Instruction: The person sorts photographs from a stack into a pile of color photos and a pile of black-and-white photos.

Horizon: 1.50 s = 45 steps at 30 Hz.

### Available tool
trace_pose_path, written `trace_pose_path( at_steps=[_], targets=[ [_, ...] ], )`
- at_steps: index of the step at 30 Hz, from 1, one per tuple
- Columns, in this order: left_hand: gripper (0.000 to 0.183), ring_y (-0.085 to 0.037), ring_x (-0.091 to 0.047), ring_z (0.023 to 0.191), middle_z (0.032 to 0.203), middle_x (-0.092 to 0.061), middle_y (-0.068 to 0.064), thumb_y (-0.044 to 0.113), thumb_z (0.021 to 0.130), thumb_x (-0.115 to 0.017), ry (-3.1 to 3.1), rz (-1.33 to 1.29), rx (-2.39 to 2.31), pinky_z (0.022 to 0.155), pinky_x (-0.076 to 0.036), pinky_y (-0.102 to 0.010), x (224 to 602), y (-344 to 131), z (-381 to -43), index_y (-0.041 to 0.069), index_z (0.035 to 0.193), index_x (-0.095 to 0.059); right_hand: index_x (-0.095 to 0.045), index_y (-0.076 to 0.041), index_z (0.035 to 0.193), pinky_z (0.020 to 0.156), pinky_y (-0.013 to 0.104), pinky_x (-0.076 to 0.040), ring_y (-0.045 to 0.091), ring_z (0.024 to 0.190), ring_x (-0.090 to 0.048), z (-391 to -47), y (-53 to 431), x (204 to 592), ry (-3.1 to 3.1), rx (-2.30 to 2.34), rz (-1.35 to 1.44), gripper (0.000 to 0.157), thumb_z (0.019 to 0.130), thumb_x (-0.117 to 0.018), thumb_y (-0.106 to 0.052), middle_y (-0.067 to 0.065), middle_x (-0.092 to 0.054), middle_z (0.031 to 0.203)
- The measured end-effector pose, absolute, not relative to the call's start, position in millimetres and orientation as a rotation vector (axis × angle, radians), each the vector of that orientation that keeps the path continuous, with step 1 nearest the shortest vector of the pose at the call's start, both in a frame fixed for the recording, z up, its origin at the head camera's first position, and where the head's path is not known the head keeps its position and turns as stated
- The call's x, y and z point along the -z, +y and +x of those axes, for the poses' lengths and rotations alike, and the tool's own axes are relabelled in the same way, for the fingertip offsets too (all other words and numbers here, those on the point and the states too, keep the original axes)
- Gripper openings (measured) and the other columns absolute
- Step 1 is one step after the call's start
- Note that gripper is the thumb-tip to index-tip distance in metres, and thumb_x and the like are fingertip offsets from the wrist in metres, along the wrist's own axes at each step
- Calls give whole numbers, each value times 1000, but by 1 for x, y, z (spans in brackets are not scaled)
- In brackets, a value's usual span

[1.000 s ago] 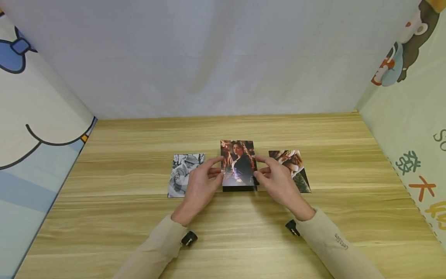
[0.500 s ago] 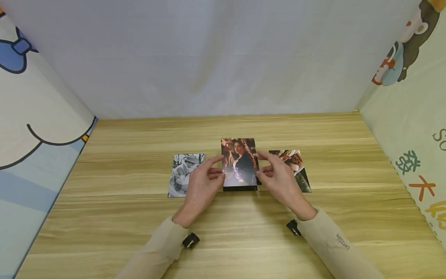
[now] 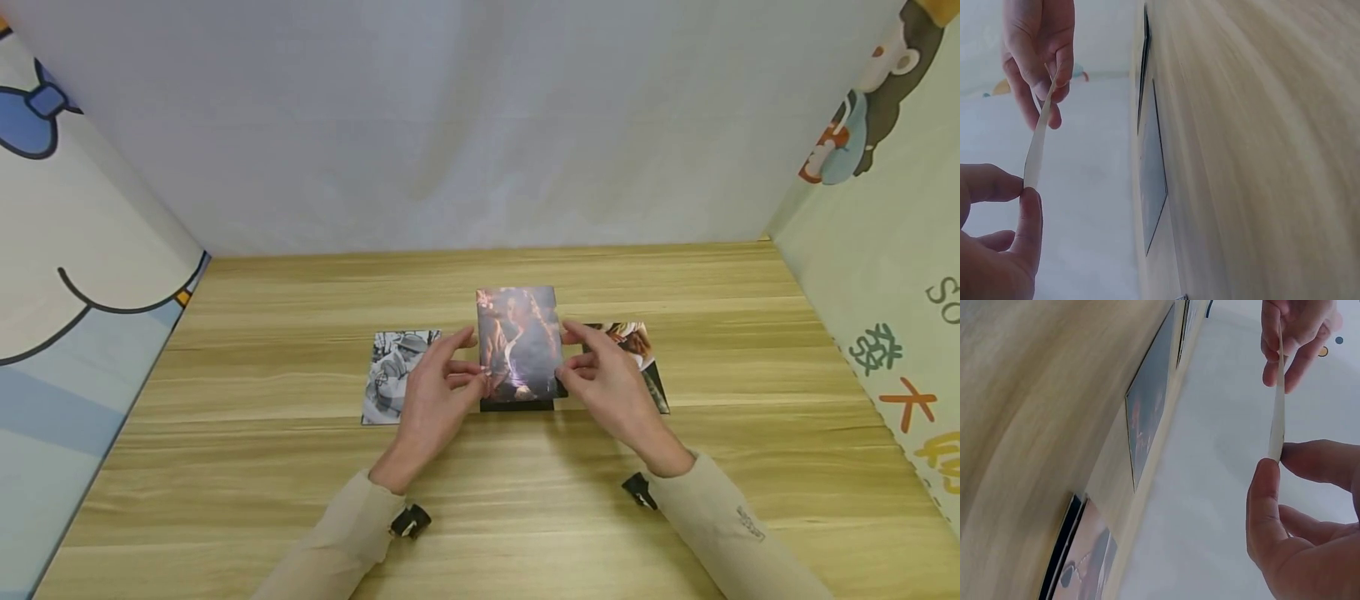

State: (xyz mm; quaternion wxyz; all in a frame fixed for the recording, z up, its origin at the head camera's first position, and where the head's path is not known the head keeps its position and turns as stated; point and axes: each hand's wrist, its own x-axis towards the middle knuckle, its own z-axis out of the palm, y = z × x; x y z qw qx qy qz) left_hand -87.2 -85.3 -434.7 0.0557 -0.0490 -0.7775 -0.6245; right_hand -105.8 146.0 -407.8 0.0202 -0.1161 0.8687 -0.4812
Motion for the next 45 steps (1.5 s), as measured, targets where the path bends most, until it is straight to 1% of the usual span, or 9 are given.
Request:
trace_pose_path(
  at_steps=[4, 9, 12, 16, 20, 27, 32, 45],
  targets=[
    [68, -31, -71, 99, 128, -63, -20, -14, 84, -70, -2357, -163, 1912, 84, -61, -24, 433, -83, -86, -5, 148, -50, -48, 2, 151, 86, 27, -60, 27, 102, -68, -104, 148, 406, 2693, 1485, -335, 64, 91, -71, 5, 18, -62, 130],
    [65, -30, -71, 98, 121, -64, -19, -14, 83, -70, -2358, -185, 1890, 84, -60, -23, 432, -80, -85, -5, 145, -54, -48, 2, 151, 87, 25, -60, 27, 103, -67, -102, 153, 402, 2682, 1492, -318, 63, 92, -69, 6, 18, -62, 127],
    [63, -31, -71, 97, 118, -64, -21, -17, 82, -68, -2314, -209, 1911, 85, -61, -24, 433, -77, -85, -7, 143, -56, -48, 2, 151, 87, 24, -59, 27, 103, -67, -100, 155, 401, 2685, 1495, -323, 62, 92, -69, 6, 18, -62, 127],
    [61, -32, -70, 97, 119, -62, -23, -18, 82, -67, -2290, -237, 1929, 86, -60, -24, 434, -74, -85, -8, 142, -57, -50, 2, 150, 88, 23, -59, 27, 103, -66, -100, 158, 400, 2687, 1501, -336, 61, 92, -69, 7, 19, -62, 126],
    [62, -31, -69, 97, 119, -61, -23, -18, 82, -67, -2285, -244, 1931, 86, -60, -24, 435, -71, -84, -8, 142, -56, -51, 3, 149, 87, 21, -58, 28, 102, -66, -99, 161, 399, 2689, 1506, -346, 60, 92, -69, 9, 20, -62, 123],
    [61, -32, -69, 98, 118, -62, -22, -18, 83, -68, -2251, -264, 1966, 87, -60, -25, 435, -63, -85, -9, 142, -56, -53, 0, 148, 89, 23, -58, 27, 102, -67, -97, 167, 396, 2719, 1480, -331, 58, 93, -69, 7, 19, -63, 120],
    [62, -32, -69, 99, 119, -62, -22, -16, 84, -69, -2268, -276, 1962, 88, -60, -24, 432, -57, -84, -8, 143, -55, -52, 0, 149, 89, 19, -57, 27, 104, -66, -96, 173, 393, 2724, 1483, -293, 56, 95, -68, 4, 18, -61, 122],
    [61, -33, -68, 98, 117, -62, -22, -18, 83, -68, -2192, -310, 2023, 89, -60, -26, 429, -39, -85, -9, 142, -55, -50, 1, 151, 88, 14, -55, 27, 106, -64, -93, 187, 388, 2750, 1472, -257, 59, 95, -67, 4, 19, -61, 124]
  ],
)
